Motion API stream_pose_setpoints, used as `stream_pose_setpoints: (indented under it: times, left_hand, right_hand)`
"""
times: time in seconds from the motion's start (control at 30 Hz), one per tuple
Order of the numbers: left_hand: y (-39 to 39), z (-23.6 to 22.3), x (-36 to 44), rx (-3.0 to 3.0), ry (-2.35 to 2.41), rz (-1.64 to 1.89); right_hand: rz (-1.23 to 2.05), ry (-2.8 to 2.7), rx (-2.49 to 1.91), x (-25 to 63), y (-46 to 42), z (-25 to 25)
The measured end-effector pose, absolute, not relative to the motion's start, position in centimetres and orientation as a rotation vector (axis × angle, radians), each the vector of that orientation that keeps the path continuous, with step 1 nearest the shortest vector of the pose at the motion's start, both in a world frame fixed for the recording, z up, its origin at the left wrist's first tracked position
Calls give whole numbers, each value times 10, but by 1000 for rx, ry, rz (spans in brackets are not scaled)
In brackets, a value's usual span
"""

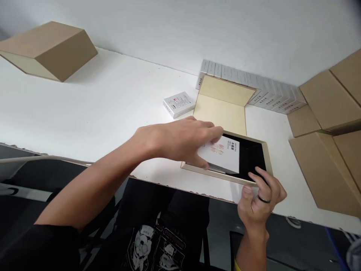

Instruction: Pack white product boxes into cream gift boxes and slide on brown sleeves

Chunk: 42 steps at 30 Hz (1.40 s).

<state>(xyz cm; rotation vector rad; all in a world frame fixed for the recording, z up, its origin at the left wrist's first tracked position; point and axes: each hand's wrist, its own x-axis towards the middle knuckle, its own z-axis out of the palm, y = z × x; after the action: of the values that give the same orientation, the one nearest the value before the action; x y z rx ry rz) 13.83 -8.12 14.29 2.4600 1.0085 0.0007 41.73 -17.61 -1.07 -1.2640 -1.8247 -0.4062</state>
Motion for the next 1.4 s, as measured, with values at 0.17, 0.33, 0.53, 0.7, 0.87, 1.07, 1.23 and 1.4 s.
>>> stream_pose_setpoints:
  times: [0.17, 0.33, 0.53, 0.7, 0.87, 1.07, 1.23, 1.4]
  left_hand:
    - [-85, 137, 122, 2423, 1176, 110]
    - [-99, 122, 162, 2506, 1126, 274]
    - [-91, 130, 197, 2671, 1112, 505]
    - [-44, 114, 144, 2213, 1933, 381]
    - [-18, 86, 120, 1928, 2147, 99]
    - [-24, 98, 107, 1724, 2127, 497]
    - [-45, 119, 84, 1990, 1748, 888]
    - [-71, 107, 81, 2128, 1698, -147]
  right_hand:
    - [-284, -1800, -1239, 416, -176, -10]
    - [-185, -1696, -1100, 420, -169, -15]
    - [-121, -1659, -1031, 426, -168, -20]
    - [-149, -1672, -1000, 425, -167, -20]
    - [-171, -1679, -990, 424, -167, -20]
    - [-171, -1690, -1002, 426, -167, -20]
    - [-182, -1698, -1031, 427, -168, -19]
    - [-207, -1719, -1015, 429, -168, -20]
